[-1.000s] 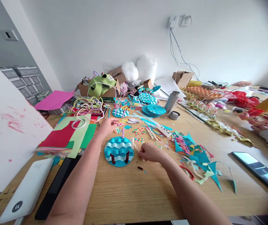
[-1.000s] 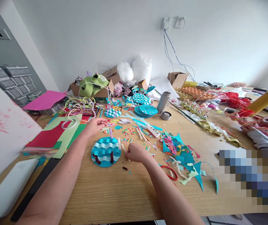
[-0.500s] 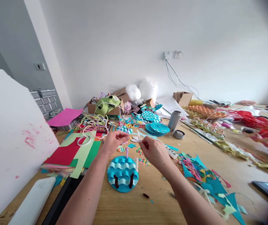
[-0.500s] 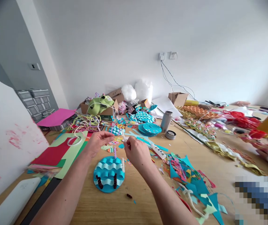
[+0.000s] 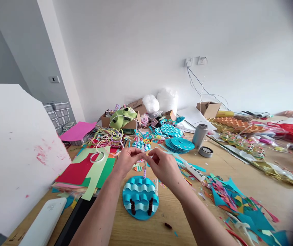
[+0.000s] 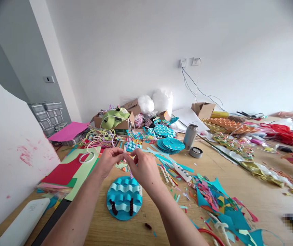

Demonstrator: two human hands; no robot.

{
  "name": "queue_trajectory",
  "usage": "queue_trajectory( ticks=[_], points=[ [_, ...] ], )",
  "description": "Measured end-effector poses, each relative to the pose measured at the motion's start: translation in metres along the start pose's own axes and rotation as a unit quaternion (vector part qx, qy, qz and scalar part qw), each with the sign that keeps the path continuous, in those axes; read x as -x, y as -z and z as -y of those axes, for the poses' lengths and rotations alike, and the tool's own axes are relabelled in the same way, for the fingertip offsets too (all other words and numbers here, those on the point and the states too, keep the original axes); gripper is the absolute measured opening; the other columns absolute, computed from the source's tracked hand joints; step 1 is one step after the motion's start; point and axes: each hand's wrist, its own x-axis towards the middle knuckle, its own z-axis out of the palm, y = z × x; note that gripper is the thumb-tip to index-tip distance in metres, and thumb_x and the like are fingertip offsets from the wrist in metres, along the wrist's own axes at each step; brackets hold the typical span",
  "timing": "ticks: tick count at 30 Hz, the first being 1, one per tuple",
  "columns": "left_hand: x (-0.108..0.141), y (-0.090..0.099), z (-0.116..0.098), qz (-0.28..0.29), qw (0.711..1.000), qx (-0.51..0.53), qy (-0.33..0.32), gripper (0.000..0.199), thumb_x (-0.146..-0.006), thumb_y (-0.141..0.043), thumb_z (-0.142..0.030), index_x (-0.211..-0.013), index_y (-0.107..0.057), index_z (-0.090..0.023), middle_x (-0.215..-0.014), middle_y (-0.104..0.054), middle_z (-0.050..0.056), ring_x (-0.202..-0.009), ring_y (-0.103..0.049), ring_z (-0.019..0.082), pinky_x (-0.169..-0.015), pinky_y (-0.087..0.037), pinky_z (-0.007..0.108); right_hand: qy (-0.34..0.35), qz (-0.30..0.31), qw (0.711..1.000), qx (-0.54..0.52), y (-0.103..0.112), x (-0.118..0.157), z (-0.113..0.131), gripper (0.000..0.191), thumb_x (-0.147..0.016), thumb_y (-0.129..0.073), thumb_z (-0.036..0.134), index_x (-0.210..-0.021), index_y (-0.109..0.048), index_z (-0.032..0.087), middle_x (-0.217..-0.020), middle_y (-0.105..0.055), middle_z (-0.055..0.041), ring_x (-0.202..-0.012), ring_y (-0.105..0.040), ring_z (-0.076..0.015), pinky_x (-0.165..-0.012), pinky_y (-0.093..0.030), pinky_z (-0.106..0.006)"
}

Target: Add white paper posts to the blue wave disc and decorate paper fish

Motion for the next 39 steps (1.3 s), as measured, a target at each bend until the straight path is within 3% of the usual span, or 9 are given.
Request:
queue_trajectory(
  ticks=[3, 6, 14, 17, 20, 22, 26, 33, 39],
  points=[
    [0.0, -0.003, 0.004, 0.046, 0.999, -0.008, 0.01, 0.036, -0.068, -0.074, -0.048, -0.076, -0.07, -0.013, -0.065, -0.061, 0.0, -0.059, -0.047, 0.01, -0.054, -0.036, 0.022, -0.011, -0.03, 0.997, -0.072, 0.003, -0.004, -0.009, 0.029, -0.084, -0.056, 0.043, -0.099, -0.061, 0.019, -0.066, -0.064, -0.0003, -0.057, -0.055, -0.0145, -0.054, -0.034, -0.024],
    [0.001, -0.007, 0.007, 0.083, 0.996, -0.015, 0.021, 0.034, -0.067, -0.075, -0.046, -0.073, -0.069, -0.013, -0.065, -0.061, 0.0, -0.061, -0.049, 0.01, -0.056, -0.036, 0.022, 0.003, -0.035, 0.992, -0.118, 0.004, -0.006, -0.012, 0.02, -0.085, -0.054, 0.036, -0.085, -0.064, 0.019, -0.065, -0.061, -0.0001, -0.058, -0.053, -0.0129, -0.055, -0.035, -0.023],
    [-0.001, -0.001, 0.011, 0.117, 0.992, 0.02, 0.052, 0.033, -0.069, -0.075, -0.045, -0.07, -0.068, -0.012, -0.065, -0.06, 0.001, -0.054, -0.044, 0.008, -0.051, -0.033, 0.022, -0.053, -0.208, 0.958, -0.189, 0.043, -0.006, -0.019, 0.033, -0.084, -0.055, 0.044, -0.064, -0.057, 0.017, -0.051, -0.046, 0.0026, -0.047, -0.038, -0.0097, -0.047, -0.03, -0.023],
    [-0.001, 0.001, 0.011, 0.126, 0.99, 0.045, 0.043, 0.032, -0.07, -0.074, -0.044, -0.072, -0.068, -0.013, -0.068, -0.061, 0.001, -0.055, -0.046, 0.008, -0.054, -0.037, 0.023, -0.086, -0.17, 0.98, -0.058, 0.055, -0.009, -0.032, 0.031, -0.084, -0.055, 0.04, -0.062, -0.059, 0.018, -0.048, -0.046, 0.0016, -0.046, -0.039, -0.011, -0.048, -0.028, -0.025],
    [0.0, 0.001, 0.01, 0.126, 0.989, 0.062, 0.039, 0.031, -0.071, -0.074, -0.042, -0.071, -0.067, -0.013, -0.067, -0.06, 0.001, -0.06, -0.051, 0.01, -0.057, -0.041, 0.023, -0.064, -0.095, 0.992, 0.055, 0.052, -0.01, -0.038, 0.017, -0.079, -0.058, 0.024, -0.091, -0.07, 0.019, -0.066, -0.062, -0.0018, -0.058, -0.05, -0.0137, -0.056, -0.033, -0.025],
    [0.0, 0.0, 0.009, 0.119, 0.99, 0.067, 0.038, 0.03, -0.072, -0.073, -0.042, -0.072, -0.067, -0.013, -0.067, -0.06, 0.002, -0.062, -0.053, 0.011, -0.059, -0.042, 0.024, -0.043, -0.014, 0.998, 0.045, 0.043, -0.009, -0.035, 0.027, -0.077, -0.062, 0.025, -0.103, -0.069, 0.02, -0.076, -0.066, -0.003, -0.064, -0.055, -0.0143, -0.059, -0.035, -0.025],
    [0.001, 0.0, 0.005, 0.089, 0.992, 0.078, 0.041, 0.029, -0.072, -0.074, -0.04, -0.079, -0.07, -0.012, -0.071, -0.064, 0.004, -0.066, -0.057, 0.013, -0.06, -0.044, 0.024, -0.029, 0.149, 0.987, -0.049, 0.021, -0.008, -0.024, 0.024, -0.073, -0.068, 0.041, -0.083, -0.073, 0.019, -0.068, -0.066, -0.002, -0.058, -0.053, -0.0128, -0.052, -0.034, -0.024],
    [0.001, 0.0, 0.004, 0.102, 0.992, 0.073, 0.033, 0.027, -0.073, -0.072, -0.038, -0.074, -0.068, -0.012, -0.071, -0.063, 0.004, -0.064, -0.055, 0.011, -0.06, -0.044, 0.024, -0.021, 0.187, 0.974, -0.129, -0.003, -0.009, -0.027, 0.015, -0.071, -0.065, 0.03, -0.065, -0.066, 0.016, -0.058, -0.062, 0.0005, -0.053, -0.049, -0.0103, -0.049, -0.032, -0.022],
    [0.0, 0.005, 0.01, 0.102, 0.994, 0.016, 0.039, 0.035, -0.068, -0.078, -0.036, -0.094, -0.068, -0.014, -0.081, -0.065, 0.003, -0.069, -0.057, 0.012, -0.058, -0.046, 0.023, -0.007, 0.193, 0.969, -0.156, -0.009, -0.011, -0.034, 0.017, -0.07, -0.062, 0.031, -0.061, -0.06, 0.017, -0.054, -0.052, 0.0042, -0.052, -0.041, -0.0089, -0.049, -0.03, -0.023]
  ],
)
